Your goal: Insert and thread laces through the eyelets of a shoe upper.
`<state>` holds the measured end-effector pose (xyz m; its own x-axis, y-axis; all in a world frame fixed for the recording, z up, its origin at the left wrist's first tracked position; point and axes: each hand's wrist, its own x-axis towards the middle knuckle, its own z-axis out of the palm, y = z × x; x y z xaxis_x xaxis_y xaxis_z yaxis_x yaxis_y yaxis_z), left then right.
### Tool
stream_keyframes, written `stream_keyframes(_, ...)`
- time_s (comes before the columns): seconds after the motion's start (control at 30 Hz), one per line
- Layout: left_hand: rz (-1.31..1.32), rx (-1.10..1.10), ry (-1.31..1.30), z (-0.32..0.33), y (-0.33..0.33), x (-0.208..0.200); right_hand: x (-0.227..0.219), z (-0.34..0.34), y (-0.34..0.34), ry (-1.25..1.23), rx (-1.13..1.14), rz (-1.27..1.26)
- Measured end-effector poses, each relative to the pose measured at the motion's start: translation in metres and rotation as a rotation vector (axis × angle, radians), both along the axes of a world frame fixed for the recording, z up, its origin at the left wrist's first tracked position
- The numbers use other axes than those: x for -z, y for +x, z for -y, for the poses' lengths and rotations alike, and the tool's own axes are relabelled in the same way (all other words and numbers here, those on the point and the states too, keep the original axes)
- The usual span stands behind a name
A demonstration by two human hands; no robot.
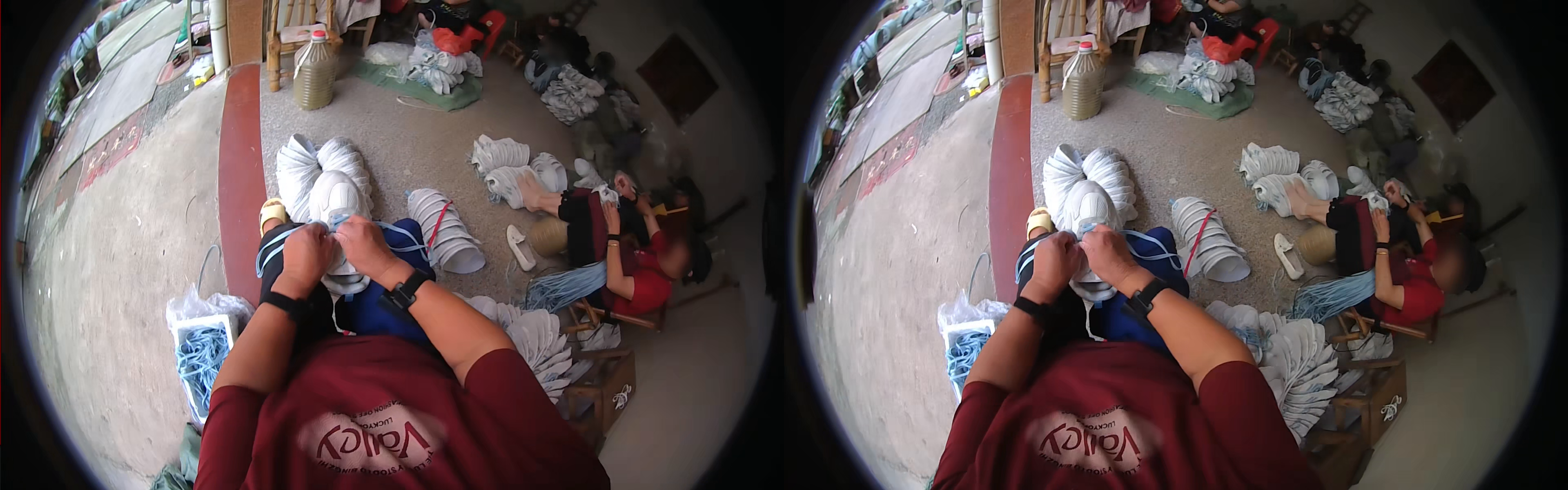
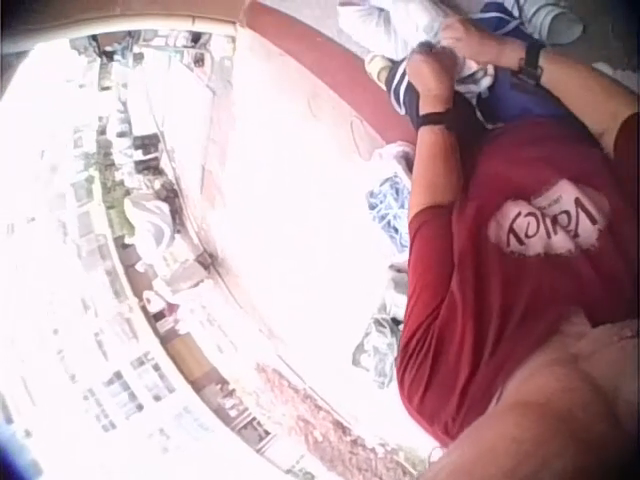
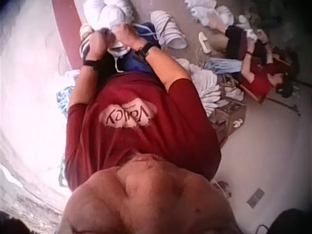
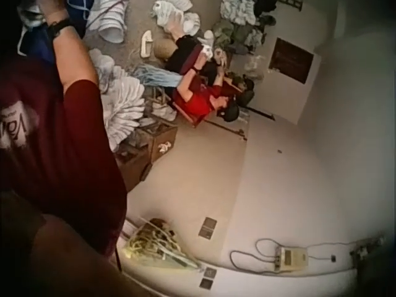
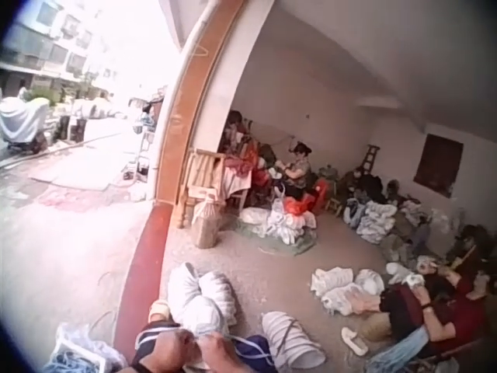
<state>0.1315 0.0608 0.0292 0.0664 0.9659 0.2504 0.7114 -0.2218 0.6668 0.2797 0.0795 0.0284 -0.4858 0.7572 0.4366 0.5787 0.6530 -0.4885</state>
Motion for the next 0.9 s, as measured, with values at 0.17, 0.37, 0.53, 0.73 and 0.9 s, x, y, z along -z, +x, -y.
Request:
stream_keyframes(0.17, -0.09, 0.081, 0.12, 0.002, 0.007, 0.003, 0.009, -0.007, -0.005, -0.008, 0.138, 0.002)
stream_keyframes(0.37, 0.281, -0.076, -0.099, -0.014, 0.001, 0.016, 0.008, -0.006, -0.015, 0.087, 0.202, 0.218)
stream_keyframes(0.53, 0.815, 0.012, -0.404, -0.014, -0.016, 0.031, 0.002, 0.0, -0.026, 0.163, 0.168, 0.204)
stream_keyframes(0.73, 0.707, 0.0, -0.336, -0.008, -0.018, 0.023, -0.018, 0.021, -0.002, 0.071, -0.139, -0.023)
stream_keyframes(0.9, 0.69, 0.11, -0.021, -0.011, 0.004, 0.021, -0.039, 0.015, 0.066, -0.028, 0.054, -0.128)
